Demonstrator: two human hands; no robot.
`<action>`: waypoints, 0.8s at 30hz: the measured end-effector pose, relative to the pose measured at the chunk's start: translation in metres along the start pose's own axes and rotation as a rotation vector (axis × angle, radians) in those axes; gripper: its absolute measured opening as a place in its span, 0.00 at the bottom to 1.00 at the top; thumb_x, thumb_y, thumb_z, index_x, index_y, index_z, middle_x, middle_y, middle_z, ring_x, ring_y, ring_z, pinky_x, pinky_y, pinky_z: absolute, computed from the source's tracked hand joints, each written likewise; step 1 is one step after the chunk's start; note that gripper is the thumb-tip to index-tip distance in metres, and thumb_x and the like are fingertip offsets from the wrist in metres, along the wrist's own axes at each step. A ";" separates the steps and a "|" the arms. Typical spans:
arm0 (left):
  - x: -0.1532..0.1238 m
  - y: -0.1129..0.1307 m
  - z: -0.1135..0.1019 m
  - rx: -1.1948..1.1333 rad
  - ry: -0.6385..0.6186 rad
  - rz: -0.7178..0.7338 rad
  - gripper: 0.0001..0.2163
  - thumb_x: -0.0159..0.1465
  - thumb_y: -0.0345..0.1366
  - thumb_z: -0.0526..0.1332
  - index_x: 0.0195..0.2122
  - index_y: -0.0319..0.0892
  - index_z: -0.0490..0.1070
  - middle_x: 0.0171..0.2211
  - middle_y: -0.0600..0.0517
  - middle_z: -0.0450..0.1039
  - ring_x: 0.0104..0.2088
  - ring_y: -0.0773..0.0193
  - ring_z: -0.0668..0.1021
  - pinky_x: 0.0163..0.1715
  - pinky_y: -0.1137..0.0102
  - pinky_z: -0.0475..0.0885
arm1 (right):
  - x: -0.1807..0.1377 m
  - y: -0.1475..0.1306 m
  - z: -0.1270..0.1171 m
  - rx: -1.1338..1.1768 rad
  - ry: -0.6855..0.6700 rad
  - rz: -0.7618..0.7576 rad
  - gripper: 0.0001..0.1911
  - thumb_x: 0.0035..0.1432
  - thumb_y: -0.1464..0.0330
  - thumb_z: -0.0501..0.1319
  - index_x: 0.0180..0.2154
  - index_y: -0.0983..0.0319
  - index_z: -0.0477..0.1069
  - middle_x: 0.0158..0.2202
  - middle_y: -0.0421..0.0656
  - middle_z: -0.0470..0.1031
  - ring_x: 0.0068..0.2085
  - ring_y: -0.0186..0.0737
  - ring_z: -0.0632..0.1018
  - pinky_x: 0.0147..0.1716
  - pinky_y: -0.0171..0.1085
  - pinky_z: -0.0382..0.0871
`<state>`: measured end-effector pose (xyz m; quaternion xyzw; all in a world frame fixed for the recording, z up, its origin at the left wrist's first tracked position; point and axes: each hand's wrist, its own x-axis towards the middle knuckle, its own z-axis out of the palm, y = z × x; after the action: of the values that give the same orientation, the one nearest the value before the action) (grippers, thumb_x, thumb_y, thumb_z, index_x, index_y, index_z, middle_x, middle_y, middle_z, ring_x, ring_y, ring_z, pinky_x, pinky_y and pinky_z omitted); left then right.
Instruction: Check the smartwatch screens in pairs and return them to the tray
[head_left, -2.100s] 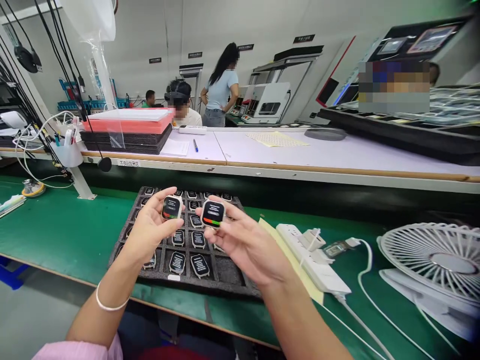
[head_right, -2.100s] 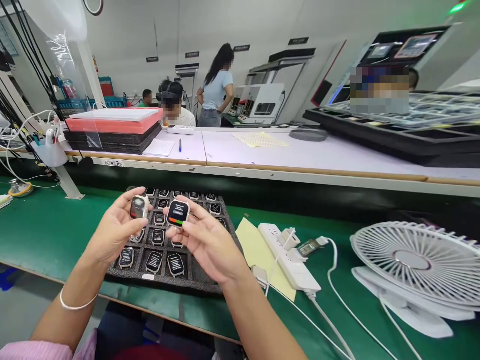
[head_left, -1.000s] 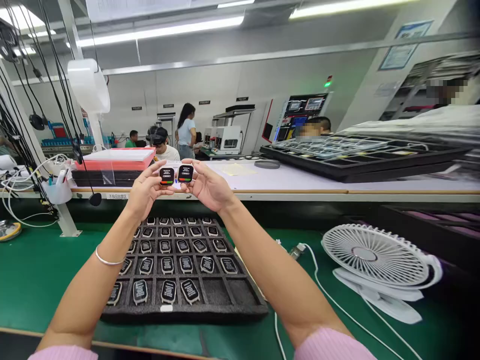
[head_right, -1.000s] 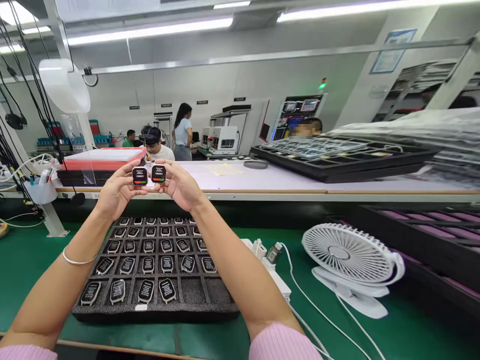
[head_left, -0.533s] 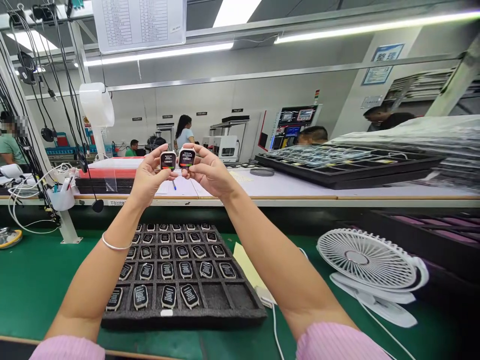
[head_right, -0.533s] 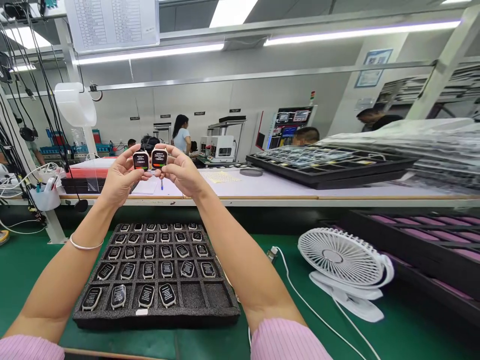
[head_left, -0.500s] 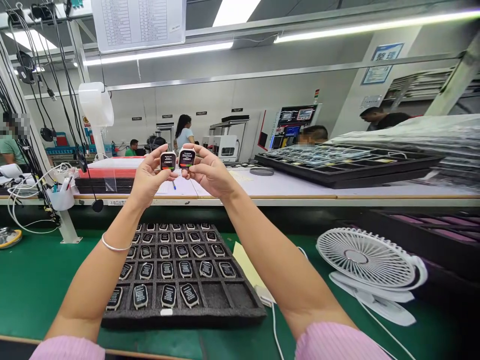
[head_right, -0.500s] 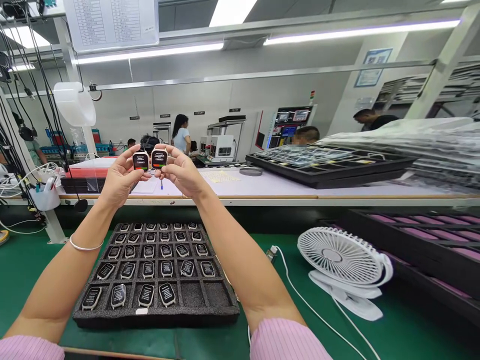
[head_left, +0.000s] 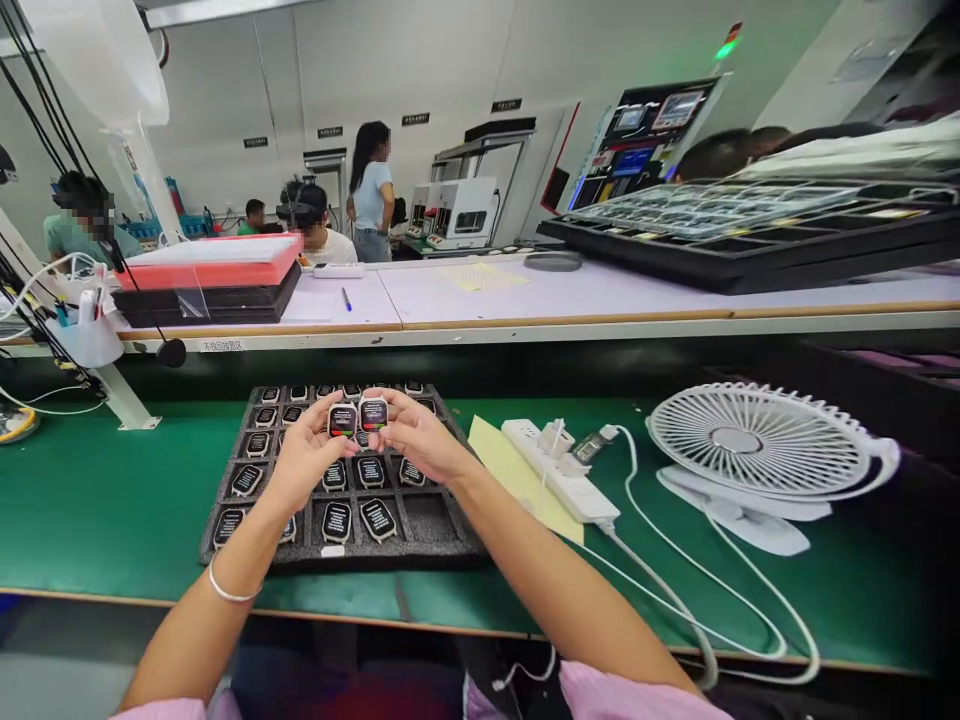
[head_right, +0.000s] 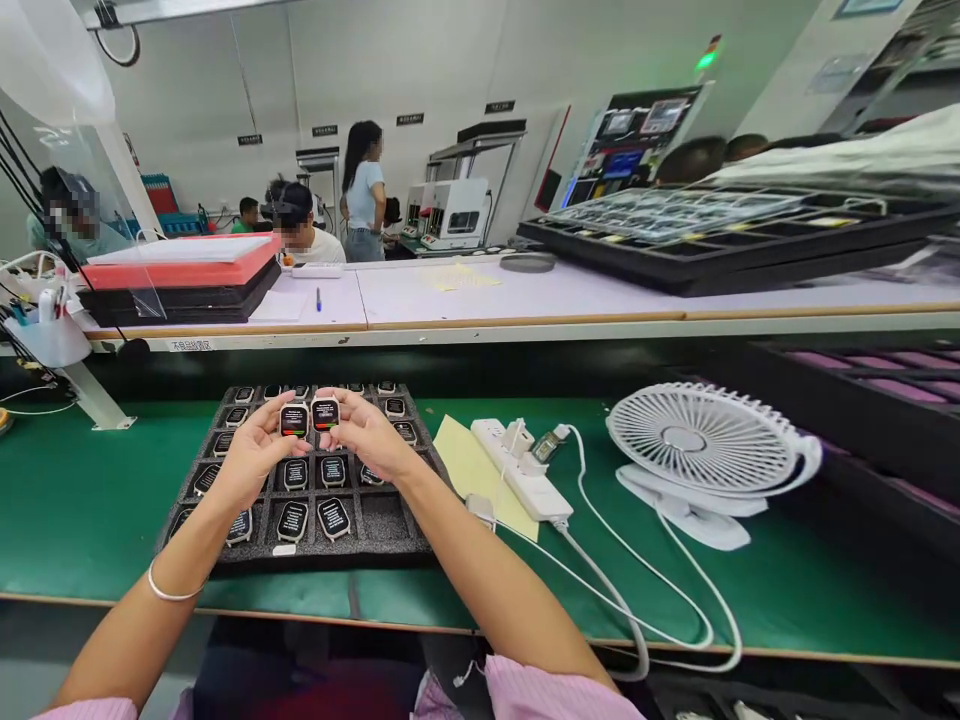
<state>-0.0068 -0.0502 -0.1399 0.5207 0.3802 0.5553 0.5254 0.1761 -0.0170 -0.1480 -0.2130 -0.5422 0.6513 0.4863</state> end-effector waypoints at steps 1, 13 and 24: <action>-0.001 -0.006 -0.001 -0.007 0.004 -0.025 0.31 0.52 0.29 0.69 0.58 0.42 0.69 0.49 0.46 0.76 0.30 0.69 0.81 0.35 0.70 0.79 | -0.002 0.007 -0.003 0.006 0.010 0.015 0.25 0.46 0.75 0.66 0.48 0.59 0.69 0.32 0.37 0.75 0.28 0.32 0.77 0.29 0.34 0.69; -0.009 -0.028 0.000 -0.008 -0.009 -0.102 0.29 0.55 0.30 0.69 0.59 0.43 0.68 0.50 0.45 0.76 0.31 0.68 0.82 0.34 0.71 0.78 | -0.018 0.024 -0.011 0.071 0.066 0.099 0.25 0.48 0.76 0.66 0.49 0.59 0.70 0.32 0.37 0.75 0.29 0.33 0.77 0.30 0.35 0.70; -0.052 -0.012 0.000 -0.084 -0.040 -0.158 0.26 0.59 0.33 0.70 0.58 0.55 0.72 0.44 0.48 0.79 0.30 0.63 0.82 0.32 0.67 0.81 | -0.052 0.007 0.002 0.153 -0.050 0.136 0.22 0.58 0.66 0.69 0.53 0.56 0.69 0.35 0.40 0.74 0.31 0.34 0.78 0.33 0.35 0.73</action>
<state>-0.0098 -0.0989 -0.1612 0.4775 0.3861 0.5169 0.5964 0.1945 -0.0629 -0.1672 -0.1952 -0.4870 0.7274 0.4423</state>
